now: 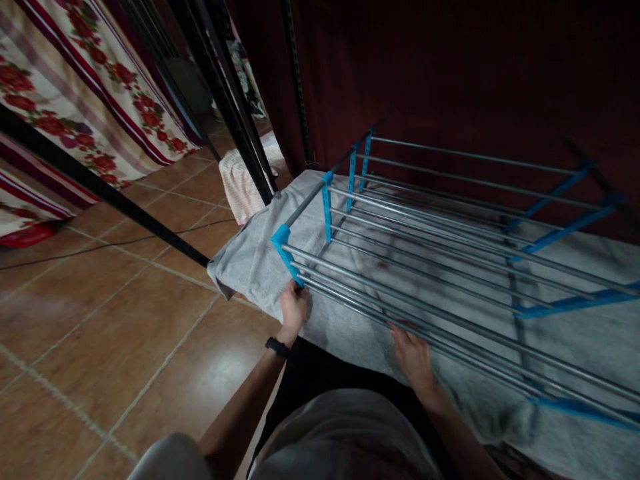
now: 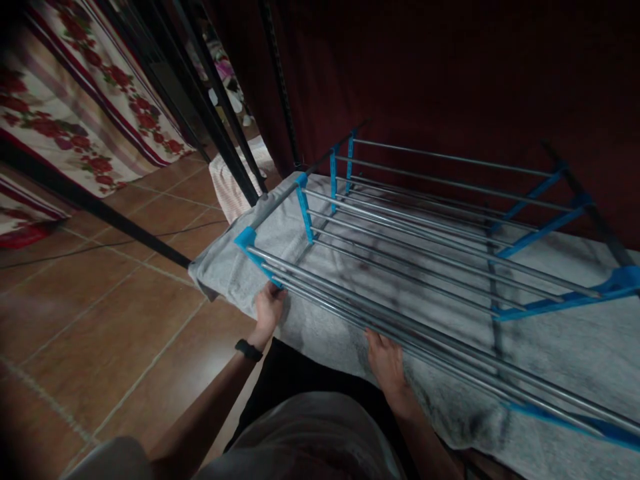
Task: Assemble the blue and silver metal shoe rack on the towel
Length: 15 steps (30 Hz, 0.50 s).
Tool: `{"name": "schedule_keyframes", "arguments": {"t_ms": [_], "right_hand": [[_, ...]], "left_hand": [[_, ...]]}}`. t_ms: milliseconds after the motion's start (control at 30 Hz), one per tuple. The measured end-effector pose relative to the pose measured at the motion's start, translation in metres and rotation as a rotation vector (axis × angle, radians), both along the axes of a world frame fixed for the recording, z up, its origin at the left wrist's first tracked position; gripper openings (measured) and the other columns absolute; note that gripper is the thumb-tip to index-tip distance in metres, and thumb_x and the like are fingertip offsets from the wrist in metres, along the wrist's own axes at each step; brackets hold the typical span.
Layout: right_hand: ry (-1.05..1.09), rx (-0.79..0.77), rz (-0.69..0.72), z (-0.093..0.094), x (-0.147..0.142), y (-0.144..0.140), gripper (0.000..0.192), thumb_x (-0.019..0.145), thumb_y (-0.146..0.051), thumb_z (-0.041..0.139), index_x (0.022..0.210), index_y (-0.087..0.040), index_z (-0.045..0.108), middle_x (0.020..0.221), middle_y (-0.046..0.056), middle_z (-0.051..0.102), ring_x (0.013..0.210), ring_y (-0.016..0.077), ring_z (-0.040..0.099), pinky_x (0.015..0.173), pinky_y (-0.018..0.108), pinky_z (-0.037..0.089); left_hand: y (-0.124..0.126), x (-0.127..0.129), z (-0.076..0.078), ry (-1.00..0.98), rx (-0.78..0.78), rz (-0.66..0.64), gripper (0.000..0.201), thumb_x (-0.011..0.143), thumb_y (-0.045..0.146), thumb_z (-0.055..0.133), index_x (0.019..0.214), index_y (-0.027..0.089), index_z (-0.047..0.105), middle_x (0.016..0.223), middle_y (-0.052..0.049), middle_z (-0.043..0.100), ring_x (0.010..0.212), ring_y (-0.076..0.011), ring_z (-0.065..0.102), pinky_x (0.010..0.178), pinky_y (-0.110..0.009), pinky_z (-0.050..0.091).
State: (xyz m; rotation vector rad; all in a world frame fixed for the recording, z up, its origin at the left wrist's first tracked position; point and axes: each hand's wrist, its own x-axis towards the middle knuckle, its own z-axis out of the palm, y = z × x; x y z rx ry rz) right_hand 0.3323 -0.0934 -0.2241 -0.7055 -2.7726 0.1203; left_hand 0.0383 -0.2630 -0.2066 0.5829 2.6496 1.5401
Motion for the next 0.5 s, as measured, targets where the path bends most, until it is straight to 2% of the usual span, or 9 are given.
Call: {"name": "schedule_keyframes", "arguments": {"t_ms": [200, 500], "right_hand": [[0.019, -0.023, 0.012, -0.0035, 0.0031, 0.0031, 0.029, 0.105, -0.020, 0.041, 0.110, -0.023, 0.070, 0.095, 0.009, 0.075, 0.085, 0.0195, 0.070, 0.081, 0.030, 0.049], [-0.003, 0.015, 0.002, -0.0046, 0.0070, 0.0029, 0.029, 0.103, -0.017, 0.044, 0.109, -0.023, 0.071, 0.095, 0.009, 0.075, 0.086, 0.0190, 0.070, 0.083, 0.030, 0.050]], "left_hand": [[0.0043, 0.0021, -0.0040, -0.029, 0.055, -0.001, 0.022, 0.073, 0.020, 0.056, 0.094, 0.017, 0.065, 0.092, -0.008, 0.074, 0.085, -0.0237, 0.068, 0.083, -0.036, 0.053], [0.0040, 0.0022, 0.0009, -0.027, 0.035, 0.015, 0.016, 0.075, 0.021, 0.056, 0.087, 0.018, 0.065, 0.087, -0.008, 0.073, 0.080, -0.0240, 0.067, 0.080, -0.037, 0.051]]}}
